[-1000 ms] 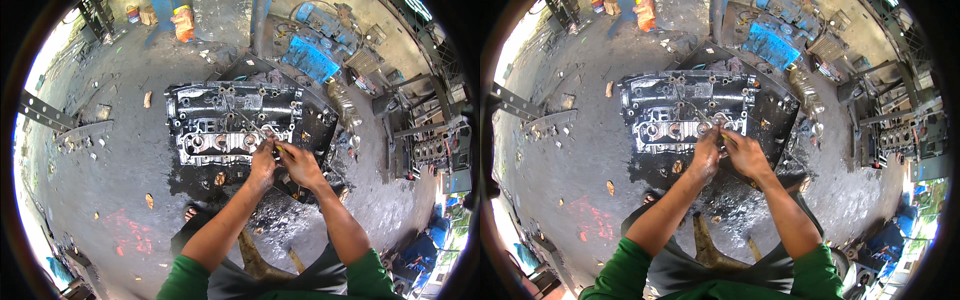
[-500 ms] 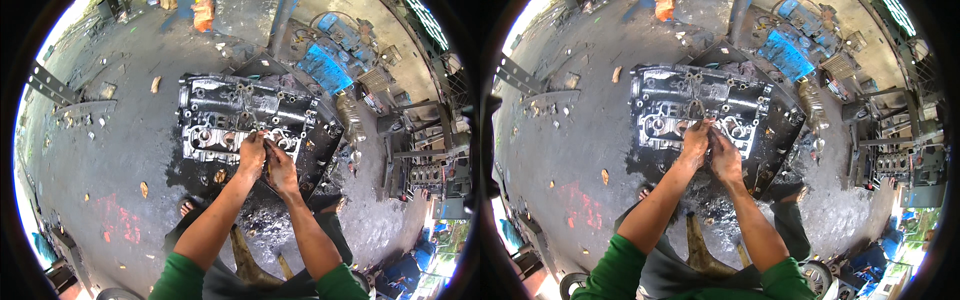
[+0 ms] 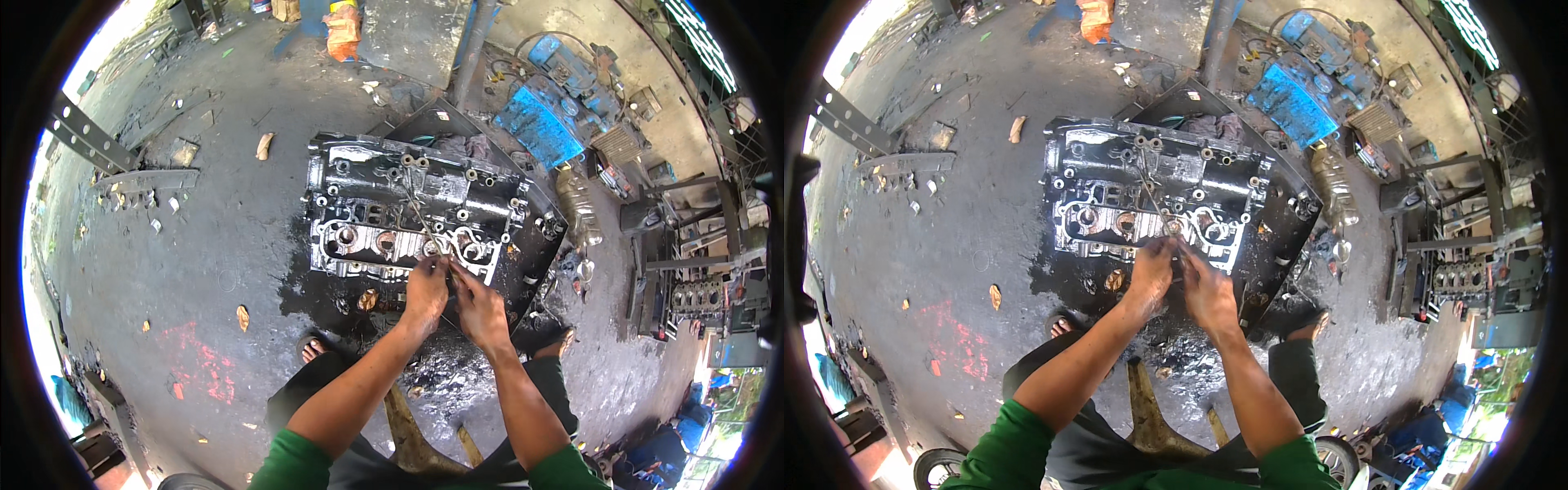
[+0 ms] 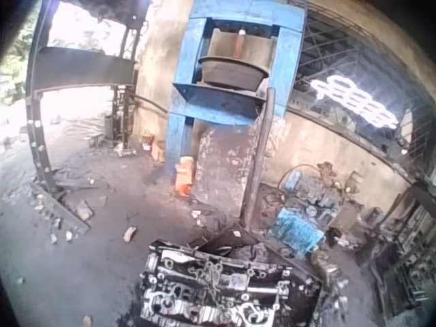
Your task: The person uses a screwdriver to remove bolts and disassemble parts of a disassembled engine block. They repeatedly loosen fasteners, lift out components, and place them aside on the workbench.
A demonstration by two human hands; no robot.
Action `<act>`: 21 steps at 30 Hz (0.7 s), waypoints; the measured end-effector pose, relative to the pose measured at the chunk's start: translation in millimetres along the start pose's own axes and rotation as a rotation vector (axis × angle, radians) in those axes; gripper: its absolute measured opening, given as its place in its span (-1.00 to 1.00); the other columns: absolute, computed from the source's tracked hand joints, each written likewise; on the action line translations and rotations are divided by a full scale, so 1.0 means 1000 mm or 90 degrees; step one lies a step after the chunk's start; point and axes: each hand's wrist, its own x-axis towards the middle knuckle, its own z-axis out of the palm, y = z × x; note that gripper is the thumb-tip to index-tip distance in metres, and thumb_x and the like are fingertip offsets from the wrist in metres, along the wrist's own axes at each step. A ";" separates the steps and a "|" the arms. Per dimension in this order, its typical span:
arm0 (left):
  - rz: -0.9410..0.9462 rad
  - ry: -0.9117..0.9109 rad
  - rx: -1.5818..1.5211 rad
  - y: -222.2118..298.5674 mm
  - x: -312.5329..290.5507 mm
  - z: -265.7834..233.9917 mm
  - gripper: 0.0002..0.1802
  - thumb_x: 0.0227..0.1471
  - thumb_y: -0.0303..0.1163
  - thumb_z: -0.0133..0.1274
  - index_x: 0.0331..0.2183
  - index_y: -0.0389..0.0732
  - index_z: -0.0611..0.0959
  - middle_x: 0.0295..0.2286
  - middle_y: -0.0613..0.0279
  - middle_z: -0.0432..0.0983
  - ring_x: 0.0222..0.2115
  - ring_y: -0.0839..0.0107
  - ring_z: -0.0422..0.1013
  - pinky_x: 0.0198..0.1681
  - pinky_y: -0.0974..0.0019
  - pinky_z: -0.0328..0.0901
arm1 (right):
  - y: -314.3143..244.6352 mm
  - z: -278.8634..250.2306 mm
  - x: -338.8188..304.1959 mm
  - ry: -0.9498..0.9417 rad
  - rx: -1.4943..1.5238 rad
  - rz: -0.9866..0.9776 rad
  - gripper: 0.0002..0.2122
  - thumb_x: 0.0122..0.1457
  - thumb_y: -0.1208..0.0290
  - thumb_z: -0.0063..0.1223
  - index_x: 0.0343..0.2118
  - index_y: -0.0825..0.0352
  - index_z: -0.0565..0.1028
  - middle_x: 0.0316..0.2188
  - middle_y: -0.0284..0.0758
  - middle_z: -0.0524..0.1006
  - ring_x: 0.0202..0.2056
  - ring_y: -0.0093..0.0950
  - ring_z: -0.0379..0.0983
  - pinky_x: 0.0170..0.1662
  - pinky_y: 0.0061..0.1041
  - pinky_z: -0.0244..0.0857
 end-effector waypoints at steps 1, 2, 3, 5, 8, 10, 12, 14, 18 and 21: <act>0.073 0.042 0.014 0.001 0.001 -0.003 -0.61 0.26 -0.27 -0.07 -0.13 -0.45 0.57 -0.34 0.02 0.58 -0.36 0.43 0.42 -0.25 0.28 0.33 | 0.002 0.004 0.000 0.029 -0.003 -0.058 -0.68 0.33 0.27 -0.15 0.12 0.04 0.42 -0.36 -0.01 0.57 -0.33 -0.14 0.57 -0.25 -0.24 0.37; 0.049 0.054 0.046 0.001 0.000 -0.003 -0.62 0.26 -0.26 -0.07 -0.12 -0.42 0.58 -0.35 0.05 0.58 -0.38 0.44 0.41 -0.26 0.29 0.33 | 0.006 0.007 -0.002 0.057 -0.014 -0.085 -0.67 0.33 0.28 -0.15 0.13 0.05 0.42 -0.35 -0.02 0.57 -0.32 -0.16 0.58 -0.24 -0.25 0.37; 0.068 0.035 -0.076 0.003 0.005 -0.008 -0.62 0.27 -0.25 -0.08 -0.11 -0.40 0.58 -0.35 0.08 0.57 -0.39 0.46 0.40 -0.27 0.31 0.33 | 0.009 0.014 -0.003 0.102 -0.017 -0.124 -0.67 0.33 0.29 -0.15 0.13 0.06 0.42 -0.34 -0.02 0.57 -0.31 -0.17 0.58 -0.23 -0.27 0.38; 0.101 -0.013 -0.224 0.006 0.013 -0.014 -0.61 0.28 -0.22 -0.08 -0.10 -0.36 0.59 -0.40 0.16 0.57 -0.42 0.50 0.38 -0.31 0.34 0.31 | 0.016 0.024 -0.004 0.060 0.053 -0.075 -0.68 0.33 0.33 -0.14 0.12 0.12 0.43 -0.38 -0.10 0.58 -0.42 -0.35 0.57 -0.26 -0.34 0.41; 0.056 0.038 0.015 0.005 0.012 -0.014 -0.62 0.29 -0.23 -0.09 -0.18 -0.36 0.64 -0.49 0.18 0.57 -0.52 0.49 0.36 -0.39 0.34 0.29 | 0.022 0.032 -0.004 0.179 0.088 -0.221 -0.70 0.34 0.32 -0.13 0.10 0.14 0.45 -0.50 -0.24 0.52 -0.56 -0.47 0.44 -0.42 -0.40 0.37; 0.100 0.028 -0.061 0.007 0.009 -0.017 -0.62 0.28 -0.23 -0.07 -0.19 -0.38 0.64 -0.49 0.19 0.57 -0.52 0.50 0.37 -0.40 0.36 0.29 | 0.017 0.032 -0.002 0.120 0.255 -0.131 -0.70 0.34 0.31 -0.11 0.09 0.14 0.46 -0.57 -0.31 0.46 -0.65 -0.52 0.34 -0.56 -0.44 0.30; 0.046 0.013 -0.115 0.009 0.006 -0.024 -0.61 0.27 -0.23 -0.04 -0.20 -0.41 0.64 -0.49 0.19 0.57 -0.51 0.51 0.37 -0.40 0.38 0.29 | 0.008 0.027 0.002 -0.109 0.587 0.218 -0.70 0.33 0.29 -0.09 0.10 0.12 0.45 -0.60 -0.37 0.39 -0.71 -0.54 0.25 -0.67 -0.49 0.18; 0.090 -0.026 -0.174 0.013 0.006 -0.029 -0.65 0.24 -0.22 0.00 -0.15 -0.33 0.58 -0.43 0.24 0.54 -0.47 0.47 0.44 -0.50 0.37 0.36 | -0.005 0.024 0.003 -0.148 0.750 0.185 -0.64 0.31 0.20 -0.03 0.14 0.10 0.39 -0.63 -0.41 0.33 -0.76 -0.59 0.14 -0.74 -0.57 0.04; -0.003 -0.073 -0.127 -0.005 -0.009 -0.020 -0.64 0.22 -0.26 0.03 -0.15 -0.40 0.60 -0.43 0.17 0.55 -0.47 0.51 0.38 -0.39 0.38 0.29 | 0.006 0.012 -0.020 -0.130 0.627 0.227 -0.64 0.31 0.18 -0.03 0.10 0.21 0.45 -0.53 -0.32 0.49 -0.69 -0.60 0.30 -0.72 -0.56 0.18; -0.086 -0.239 -0.002 -0.023 -0.021 -0.006 -0.56 0.20 -0.23 0.05 -0.01 -0.36 0.52 -0.24 0.10 0.57 -0.31 0.37 0.49 -0.19 0.28 0.38 | 0.055 -0.014 -0.036 -0.068 0.400 0.220 -0.66 0.30 0.16 -0.03 0.05 0.21 0.49 -0.62 -0.37 0.47 -0.71 -0.64 0.33 -0.73 -0.60 0.16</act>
